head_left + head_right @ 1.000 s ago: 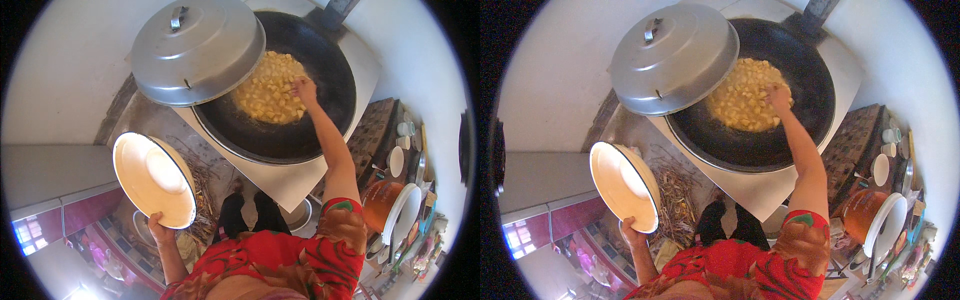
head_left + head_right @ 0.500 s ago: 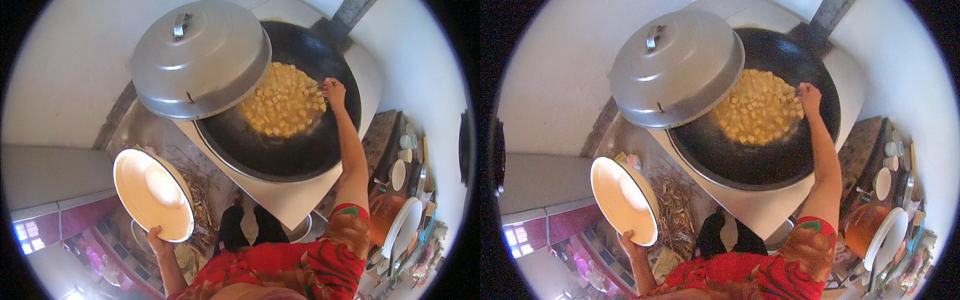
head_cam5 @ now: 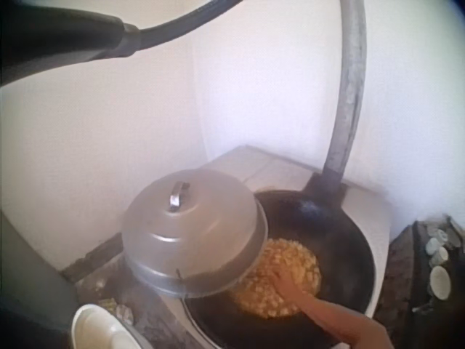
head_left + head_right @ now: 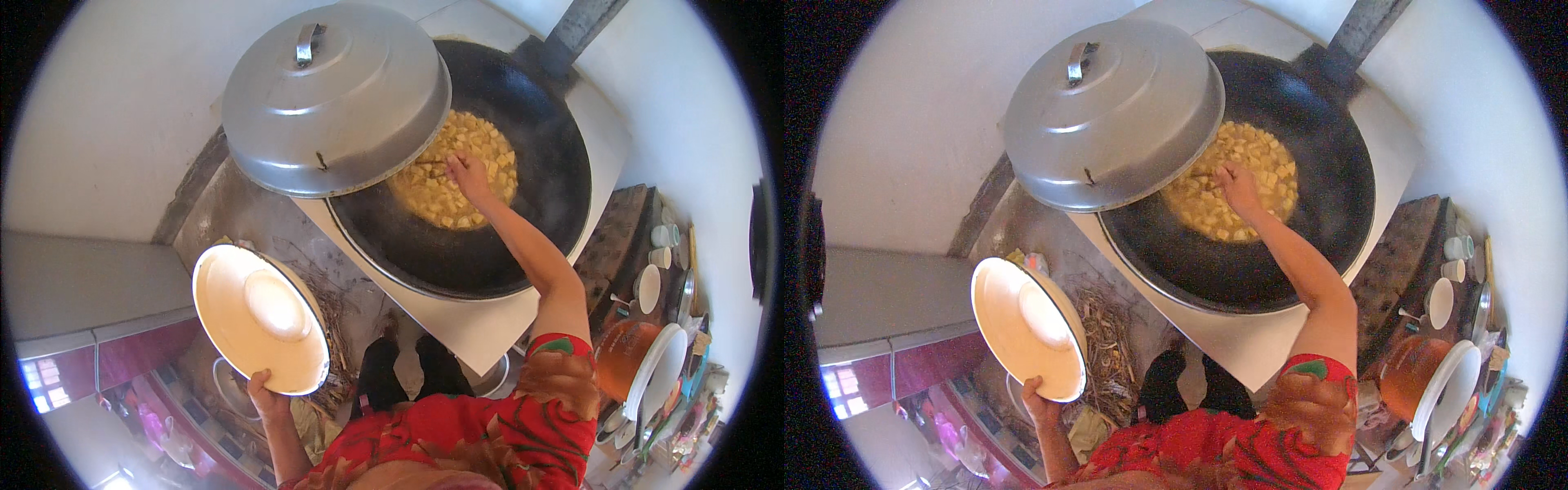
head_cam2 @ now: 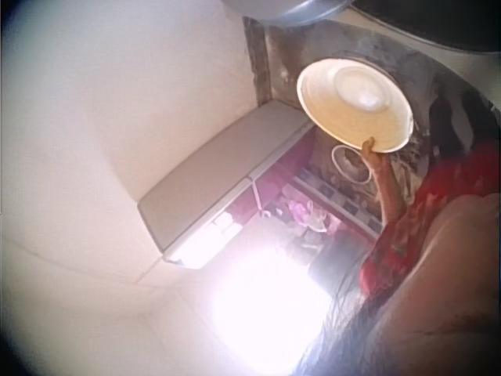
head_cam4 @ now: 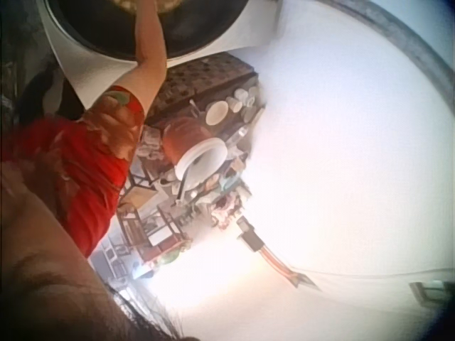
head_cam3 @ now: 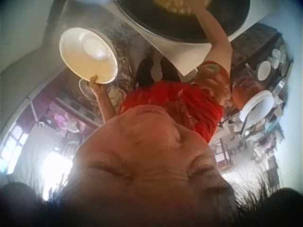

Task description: The person adds cubed tofu from a bowl into a wok, stirs the contents with chopsticks and a ladle, then covers the wok. The person later moves a food cover on a table and handles a plastic bag.

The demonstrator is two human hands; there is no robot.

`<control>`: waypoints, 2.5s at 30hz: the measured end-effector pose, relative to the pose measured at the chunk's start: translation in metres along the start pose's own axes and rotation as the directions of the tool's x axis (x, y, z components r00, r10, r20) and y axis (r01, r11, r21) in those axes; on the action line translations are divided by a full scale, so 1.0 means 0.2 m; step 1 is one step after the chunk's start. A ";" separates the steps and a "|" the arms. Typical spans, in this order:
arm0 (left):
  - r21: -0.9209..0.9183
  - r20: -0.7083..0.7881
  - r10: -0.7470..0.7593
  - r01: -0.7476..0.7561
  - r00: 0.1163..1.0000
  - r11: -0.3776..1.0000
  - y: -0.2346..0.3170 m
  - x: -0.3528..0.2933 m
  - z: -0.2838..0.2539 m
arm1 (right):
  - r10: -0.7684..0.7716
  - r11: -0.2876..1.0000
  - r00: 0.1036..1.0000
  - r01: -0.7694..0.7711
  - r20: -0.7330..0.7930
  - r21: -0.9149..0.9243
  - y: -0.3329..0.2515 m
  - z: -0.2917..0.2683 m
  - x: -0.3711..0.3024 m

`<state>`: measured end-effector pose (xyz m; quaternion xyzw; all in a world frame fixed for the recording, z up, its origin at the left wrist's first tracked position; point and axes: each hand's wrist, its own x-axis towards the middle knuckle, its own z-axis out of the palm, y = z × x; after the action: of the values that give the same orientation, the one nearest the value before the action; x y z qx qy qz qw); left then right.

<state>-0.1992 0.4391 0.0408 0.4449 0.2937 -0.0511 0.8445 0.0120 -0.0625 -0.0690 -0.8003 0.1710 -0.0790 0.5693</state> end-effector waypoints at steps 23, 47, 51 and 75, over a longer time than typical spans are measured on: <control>-0.026 0.046 -0.041 0.042 0.998 0.999 0.07 0.02 -0.03 | 0.282 0.956 0.959 -0.277 -0.036 0.098 0.00 -0.28 -0.25; -0.037 0.062 -0.045 0.047 0.997 0.998 -0.04 -0.02 0.01 | 0.161 0.986 0.938 -0.136 -0.308 0.099 0.26 -0.54 -0.05; -0.005 0.040 -0.049 0.049 0.998 0.999 -0.04 -0.02 -0.01 | 0.115 0.993 0.982 -0.114 -0.147 0.015 0.27 -0.22 -0.05; -0.015 -0.026 0.034 -0.034 0.999 0.999 -0.02 -0.06 -0.01 | -0.083 0.995 0.990 0.088 -0.114 0.038 0.13 0.12 0.16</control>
<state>-0.2118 0.4357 0.0432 0.4439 0.2972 -0.0287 0.8449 0.0452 -0.0607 -0.1047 -0.7888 0.1664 -0.1517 0.5719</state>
